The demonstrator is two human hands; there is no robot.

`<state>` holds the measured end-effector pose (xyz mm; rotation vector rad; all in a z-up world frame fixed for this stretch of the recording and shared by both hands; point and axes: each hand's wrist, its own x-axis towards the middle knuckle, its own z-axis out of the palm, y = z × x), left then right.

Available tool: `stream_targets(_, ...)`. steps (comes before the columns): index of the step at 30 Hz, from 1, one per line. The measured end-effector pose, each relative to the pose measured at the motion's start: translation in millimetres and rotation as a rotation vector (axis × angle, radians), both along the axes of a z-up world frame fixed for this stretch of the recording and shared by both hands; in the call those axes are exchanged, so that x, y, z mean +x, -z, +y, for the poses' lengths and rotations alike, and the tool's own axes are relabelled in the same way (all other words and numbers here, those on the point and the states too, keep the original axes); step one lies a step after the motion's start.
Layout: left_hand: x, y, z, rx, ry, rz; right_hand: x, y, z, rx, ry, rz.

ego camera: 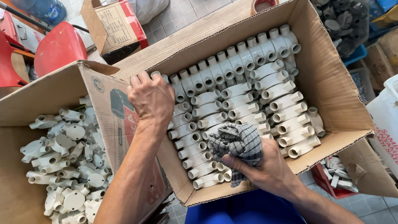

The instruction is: The person sorts through white electrical boxes, wiping them with a cloth and arranging them into neat rows within a cardboard container.

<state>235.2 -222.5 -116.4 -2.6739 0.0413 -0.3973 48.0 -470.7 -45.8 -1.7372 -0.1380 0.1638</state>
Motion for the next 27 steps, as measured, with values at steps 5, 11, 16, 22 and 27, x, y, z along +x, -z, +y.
stream_targets(5,10.6,-6.2,-3.3,-0.065,-0.145,0.221,-0.5,1.5,0.0,-0.032,0.031,-0.046)
stream_targets(11,9.8,-8.4,6.3,-0.108,-0.118,0.216,0.6,-0.3,2.6,0.010,0.053,0.052)
stream_targets(16,5.3,9.6,9.8,-0.115,0.001,0.087,3.4,-2.0,7.9,-0.069,0.073,-0.041)
stream_targets(22,4.4,3.5,8.2,-0.138,0.024,0.004,2.7,1.2,10.2,-0.056,0.077,-0.037)
stream_targets(27,-11.5,-32.0,23.3,-0.313,0.044,-0.047,0.6,9.6,9.6,-0.032,0.074,0.076)
